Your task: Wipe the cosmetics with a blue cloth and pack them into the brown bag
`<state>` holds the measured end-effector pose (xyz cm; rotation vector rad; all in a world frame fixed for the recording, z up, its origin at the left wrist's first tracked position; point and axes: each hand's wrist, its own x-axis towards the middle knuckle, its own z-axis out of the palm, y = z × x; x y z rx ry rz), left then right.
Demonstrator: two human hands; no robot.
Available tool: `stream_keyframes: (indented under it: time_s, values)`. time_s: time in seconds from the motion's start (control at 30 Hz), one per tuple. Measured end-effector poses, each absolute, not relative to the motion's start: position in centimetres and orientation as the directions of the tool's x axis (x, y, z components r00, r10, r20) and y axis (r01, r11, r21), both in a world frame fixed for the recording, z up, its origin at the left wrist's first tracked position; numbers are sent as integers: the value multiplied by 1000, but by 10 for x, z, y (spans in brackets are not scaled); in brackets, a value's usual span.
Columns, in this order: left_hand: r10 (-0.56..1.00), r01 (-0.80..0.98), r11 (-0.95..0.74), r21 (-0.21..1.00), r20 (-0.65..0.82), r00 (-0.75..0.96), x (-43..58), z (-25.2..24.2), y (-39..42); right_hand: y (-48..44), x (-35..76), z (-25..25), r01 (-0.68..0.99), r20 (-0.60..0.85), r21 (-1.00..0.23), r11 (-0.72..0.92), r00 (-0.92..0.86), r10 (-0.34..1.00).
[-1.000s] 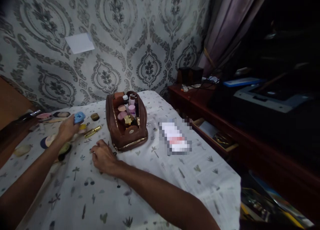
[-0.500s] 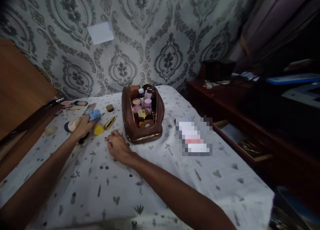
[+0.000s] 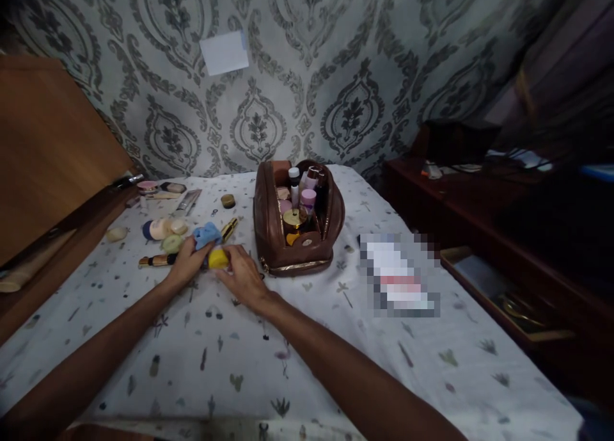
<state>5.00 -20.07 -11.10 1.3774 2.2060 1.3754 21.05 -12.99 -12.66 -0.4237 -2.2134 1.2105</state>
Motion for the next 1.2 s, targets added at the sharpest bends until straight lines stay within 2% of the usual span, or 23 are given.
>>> stream_keyframes:
  time_s: [0.13, 0.23, 0.33, 0.5, 0.6, 0.73, 0.9, 1.2]
  values:
    - [803, 458, 88, 885, 209, -558, 51, -116, -198, -132, 210, -126, 44, 296, -862, 505, -765, 572]
    - [837, 438, -43, 898, 271, -475, 52, -115, -200, -133, 209, -127, 67, 299, -853, 517, -748, 592]
    - [895, 417, -110, 902, 272, -353, 55, -113, -204, -133, 208, -128, 95, 318, -830, 550, -729, 606]
    - [930, 353, -76, 933, 194, -312, 61, -110, -210, -133, 208, -129, 127, 323, -804, 581, -726, 606]
    - [941, 349, -102, 932, 204, -270, 61, -110, -211, -134, 208, -128, 160, 320, -772, 615, -738, 594]
    - [928, 404, -144, 903, 266, -263, 65, -107, -211, -135, 209, -129, 176, 350, -740, 649, -724, 595]
    - [929, 494, -106, 863, 263, -260, 71, -97, -213, -137, 210, -132, 168, 388, -725, 668, -703, 597]
    - [954, 366, -89, 926, 184, -235, 66, -102, -214, -136, 208, -131, 146, 389, -758, 635, -681, 620]
